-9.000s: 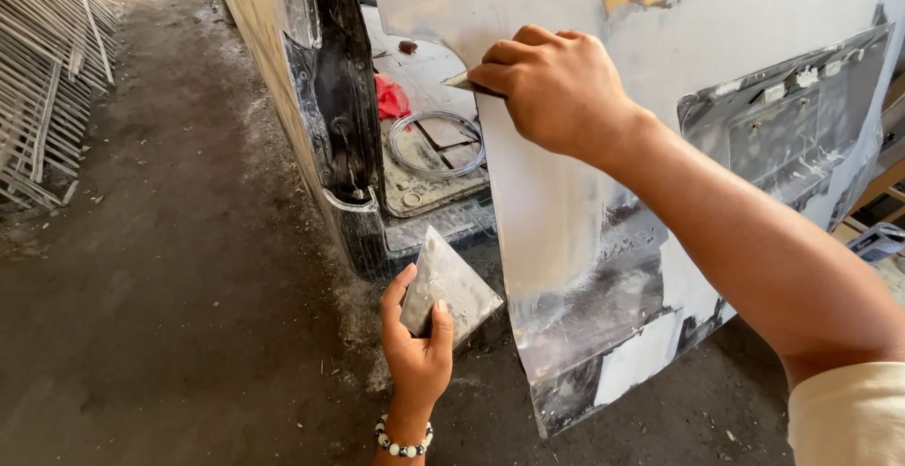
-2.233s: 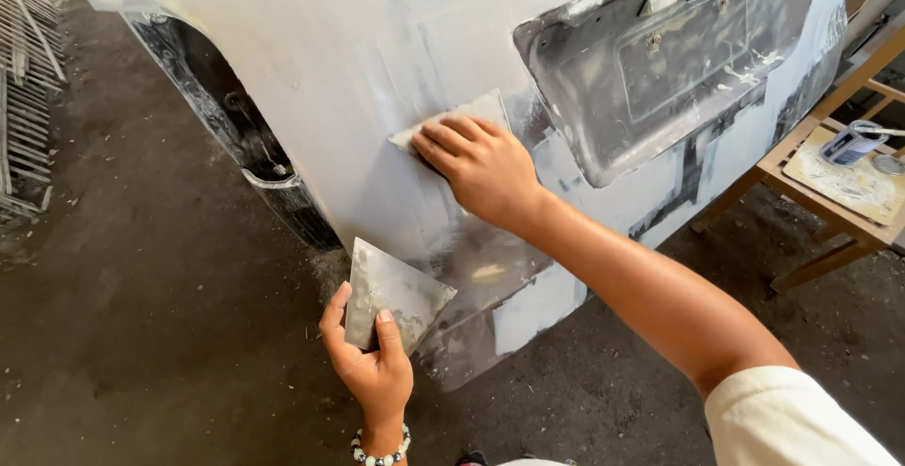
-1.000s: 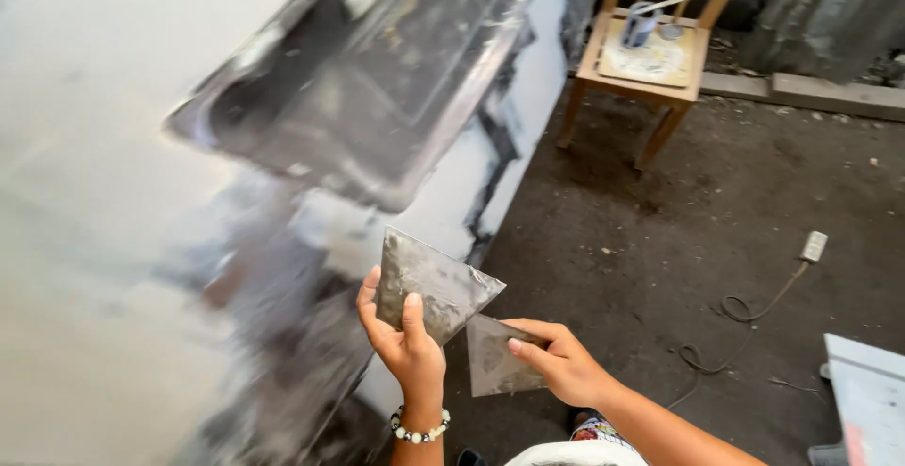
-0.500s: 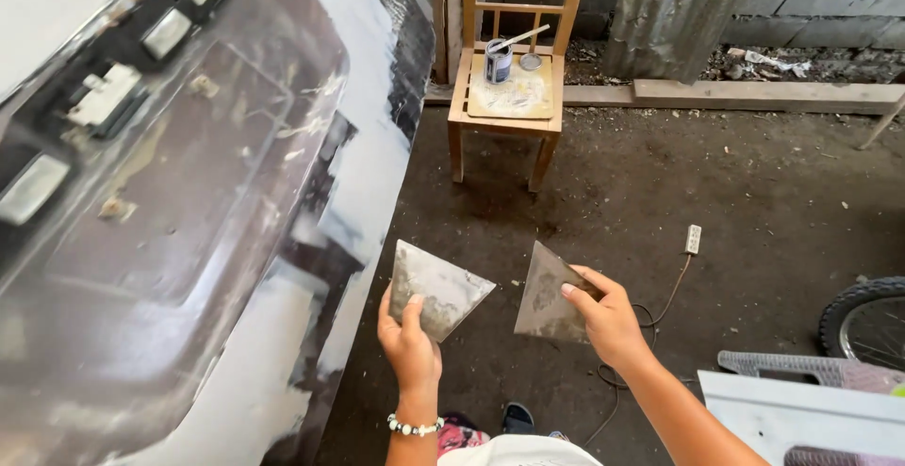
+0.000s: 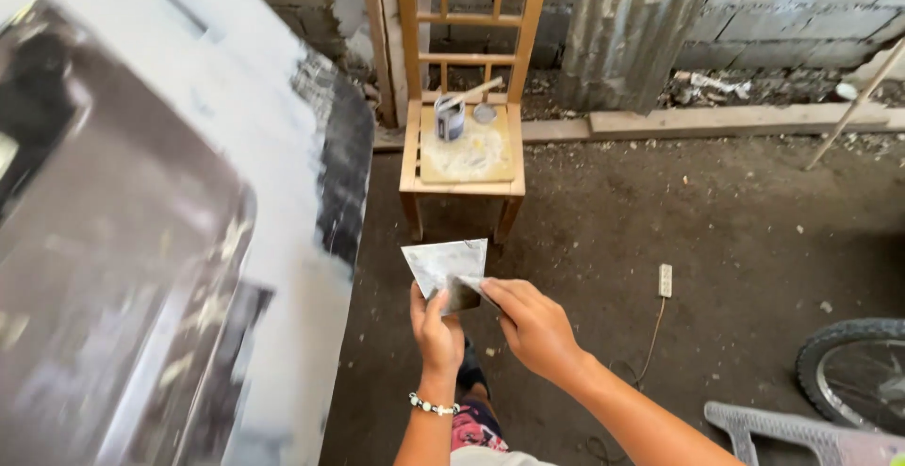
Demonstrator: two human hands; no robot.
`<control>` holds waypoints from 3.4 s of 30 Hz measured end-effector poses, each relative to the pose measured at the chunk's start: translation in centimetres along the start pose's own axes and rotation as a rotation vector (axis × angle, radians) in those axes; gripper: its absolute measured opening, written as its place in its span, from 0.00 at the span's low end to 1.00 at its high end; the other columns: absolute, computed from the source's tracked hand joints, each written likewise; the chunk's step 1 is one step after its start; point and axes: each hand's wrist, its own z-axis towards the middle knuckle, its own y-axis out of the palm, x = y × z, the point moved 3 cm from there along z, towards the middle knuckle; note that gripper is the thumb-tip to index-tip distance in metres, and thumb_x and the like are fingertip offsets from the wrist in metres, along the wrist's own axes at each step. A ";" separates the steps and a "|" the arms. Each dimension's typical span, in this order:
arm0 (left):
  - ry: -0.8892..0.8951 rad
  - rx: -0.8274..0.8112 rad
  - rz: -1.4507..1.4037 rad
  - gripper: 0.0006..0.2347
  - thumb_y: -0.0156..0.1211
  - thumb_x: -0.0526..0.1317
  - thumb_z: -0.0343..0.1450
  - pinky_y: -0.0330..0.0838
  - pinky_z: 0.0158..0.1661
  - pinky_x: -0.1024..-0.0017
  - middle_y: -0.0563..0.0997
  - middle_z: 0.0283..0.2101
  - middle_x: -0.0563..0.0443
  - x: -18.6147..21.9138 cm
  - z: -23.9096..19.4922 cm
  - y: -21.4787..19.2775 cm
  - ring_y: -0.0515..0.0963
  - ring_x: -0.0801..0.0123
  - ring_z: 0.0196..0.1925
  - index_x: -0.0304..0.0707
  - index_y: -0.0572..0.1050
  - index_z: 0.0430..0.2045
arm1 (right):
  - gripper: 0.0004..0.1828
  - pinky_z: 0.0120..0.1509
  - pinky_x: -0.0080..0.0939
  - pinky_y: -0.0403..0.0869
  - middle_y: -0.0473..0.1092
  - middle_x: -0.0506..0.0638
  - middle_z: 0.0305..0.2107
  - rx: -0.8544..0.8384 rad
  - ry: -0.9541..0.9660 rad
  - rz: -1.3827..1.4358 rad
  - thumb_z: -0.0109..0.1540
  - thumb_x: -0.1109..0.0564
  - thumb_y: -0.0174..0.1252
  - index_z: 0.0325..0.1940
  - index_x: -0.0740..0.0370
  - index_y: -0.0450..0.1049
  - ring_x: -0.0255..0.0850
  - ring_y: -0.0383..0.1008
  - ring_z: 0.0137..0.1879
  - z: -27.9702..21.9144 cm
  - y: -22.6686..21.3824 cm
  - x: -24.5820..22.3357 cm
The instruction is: The person scoops body filler from a can onto a metal spreader, then applies and smooths the filler onto a car door panel using a smaller spreader. The person repeatedly returns to the can to gather more filler and continues smoothing the surface of the door.
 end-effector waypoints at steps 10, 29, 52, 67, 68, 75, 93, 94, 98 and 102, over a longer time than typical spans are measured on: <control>-0.131 0.004 0.060 0.22 0.42 0.47 0.81 0.64 0.62 0.66 0.73 0.63 0.44 -7.3 20.1 1.7 0.71 0.63 0.63 0.25 0.64 0.65 | 0.27 0.52 0.49 0.75 0.76 0.52 0.49 -0.161 0.022 -0.081 0.53 0.67 0.60 0.58 0.61 0.76 0.50 0.75 0.53 14.3 7.0 13.4; -0.090 0.663 0.389 0.15 0.47 0.46 0.79 0.75 0.35 0.68 0.79 0.45 0.49 -26.7 55.3 -8.5 0.79 0.68 0.41 0.35 0.71 0.53 | 0.33 0.49 0.50 0.76 0.72 0.51 0.52 -0.520 -0.055 -0.059 0.55 0.64 0.57 0.66 0.56 0.68 0.51 0.71 0.55 36.4 27.0 49.9; -0.157 0.887 0.749 0.17 0.47 0.45 0.79 0.73 0.43 0.69 0.83 0.43 0.45 -29.5 57.5 -10.0 0.78 0.66 0.41 0.25 0.74 0.51 | 0.19 0.44 0.48 0.76 0.79 0.60 0.37 -0.762 0.988 0.550 0.56 0.60 0.60 0.50 0.69 0.76 0.49 0.79 0.40 36.0 43.4 76.1; -0.264 0.887 0.418 0.14 0.49 0.40 0.77 0.80 0.37 0.66 0.82 0.43 0.44 -29.1 57.3 -8.7 0.82 0.64 0.39 0.29 0.73 0.52 | 0.14 0.36 0.53 0.78 0.72 0.58 0.29 -0.836 1.469 0.821 0.56 0.61 0.59 0.40 0.77 0.72 0.50 0.76 0.32 36.7 38.6 74.0; -0.258 0.891 0.419 0.14 0.49 0.40 0.77 0.80 0.37 0.66 0.82 0.44 0.44 -29.3 57.2 -9.0 0.82 0.64 0.40 0.28 0.74 0.51 | 0.14 0.36 0.52 0.77 0.73 0.59 0.30 -0.822 1.424 0.796 0.57 0.62 0.60 0.42 0.78 0.73 0.49 0.75 0.32 36.5 39.4 74.6; -0.265 0.902 0.431 0.14 0.49 0.40 0.77 0.78 0.38 0.68 0.82 0.45 0.46 -29.2 57.0 -7.8 0.81 0.67 0.42 0.32 0.75 0.52 | 0.24 0.48 0.48 0.76 0.77 0.61 0.39 -0.959 0.615 0.348 0.59 0.60 0.55 0.61 0.58 0.73 0.49 0.79 0.39 43.6 31.1 63.3; -0.049 0.482 0.021 0.29 0.38 0.57 0.78 0.62 0.63 0.63 0.75 0.60 0.43 -28.1 63.0 -0.8 0.72 0.59 0.63 0.28 0.65 0.63 | 0.30 0.57 0.54 0.73 0.72 0.60 0.53 -0.775 0.059 0.399 0.59 0.65 0.53 0.67 0.59 0.67 0.60 0.73 0.57 44.3 24.2 54.7; -0.050 0.477 0.021 0.29 0.38 0.57 0.78 0.62 0.63 0.63 0.75 0.60 0.43 -28.7 63.3 -0.5 0.72 0.59 0.63 0.28 0.65 0.63 | 0.30 0.57 0.54 0.73 0.72 0.60 0.53 -0.771 0.059 0.397 0.59 0.65 0.53 0.67 0.59 0.67 0.60 0.73 0.57 44.3 24.7 55.1; 0.004 0.479 -0.022 0.27 0.38 0.56 0.79 0.62 0.62 0.62 0.76 0.58 0.41 -29.5 62.4 -0.6 0.73 0.58 0.61 0.28 0.66 0.62 | 0.33 0.58 0.55 0.73 0.72 0.61 0.52 -0.692 0.026 0.294 0.57 0.65 0.54 0.68 0.58 0.66 0.61 0.72 0.55 44.0 25.7 55.2; 0.007 0.474 0.050 0.25 0.40 0.55 0.81 0.62 0.64 0.64 0.75 0.56 0.43 -30.7 62.2 -1.6 0.72 0.60 0.60 0.29 0.67 0.61 | 0.33 0.57 0.55 0.73 0.73 0.60 0.50 -0.699 0.087 0.211 0.57 0.65 0.53 0.68 0.57 0.66 0.59 0.73 0.53 44.2 28.0 56.7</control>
